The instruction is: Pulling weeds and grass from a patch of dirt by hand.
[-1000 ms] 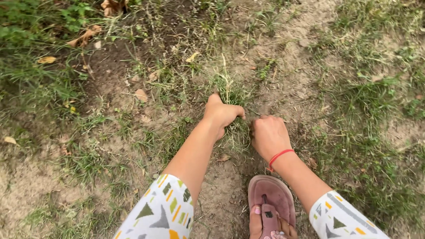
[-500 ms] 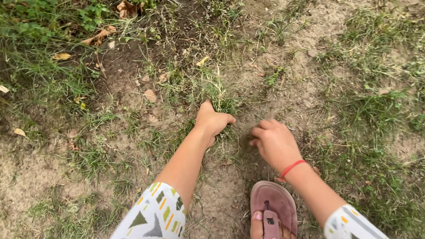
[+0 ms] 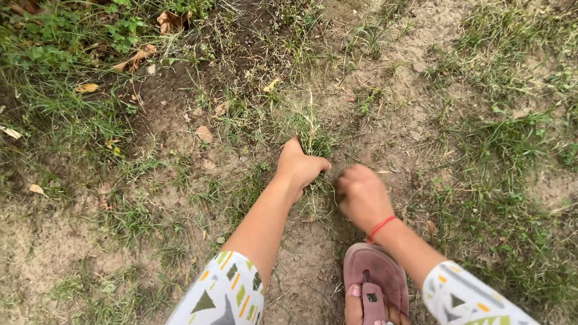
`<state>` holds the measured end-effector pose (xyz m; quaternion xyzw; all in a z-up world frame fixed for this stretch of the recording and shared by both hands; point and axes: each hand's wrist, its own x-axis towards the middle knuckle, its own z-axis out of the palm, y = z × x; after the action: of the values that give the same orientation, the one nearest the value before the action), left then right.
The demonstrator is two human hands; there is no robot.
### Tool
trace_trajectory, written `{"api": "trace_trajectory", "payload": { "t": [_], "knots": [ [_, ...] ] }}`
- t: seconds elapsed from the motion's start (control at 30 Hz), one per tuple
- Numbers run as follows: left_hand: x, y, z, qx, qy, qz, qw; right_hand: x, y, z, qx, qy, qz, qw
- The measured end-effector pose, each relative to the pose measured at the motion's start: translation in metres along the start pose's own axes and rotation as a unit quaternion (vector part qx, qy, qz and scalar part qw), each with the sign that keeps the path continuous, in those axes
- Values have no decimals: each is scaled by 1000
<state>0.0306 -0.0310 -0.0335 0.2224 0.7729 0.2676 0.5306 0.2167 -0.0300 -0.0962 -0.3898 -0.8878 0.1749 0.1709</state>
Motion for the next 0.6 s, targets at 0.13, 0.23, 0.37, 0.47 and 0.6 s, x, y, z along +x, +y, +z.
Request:
{"api": "trace_trajectory", "payload": {
  "t": [0.13,0.23,0.37,0.47,0.6],
  "knots": [
    [-1,2,-9,25,7,-16,1000,-7,-1,1,5,26,3,1000],
    [4,-5,-13,25,27,-3,999,-8,-5,1,9,32,2,999],
    [4,-2,-12,20,6,-25,999,-2,-5,-5,0,25,-31,999],
    [5,-1,-8,15,-1,-36,999,-1,-11,0,22,50,11,998],
    [4,0,0,-13,-33,-32,999,-4,-19,6,59,122,96,986]
  ]
}}
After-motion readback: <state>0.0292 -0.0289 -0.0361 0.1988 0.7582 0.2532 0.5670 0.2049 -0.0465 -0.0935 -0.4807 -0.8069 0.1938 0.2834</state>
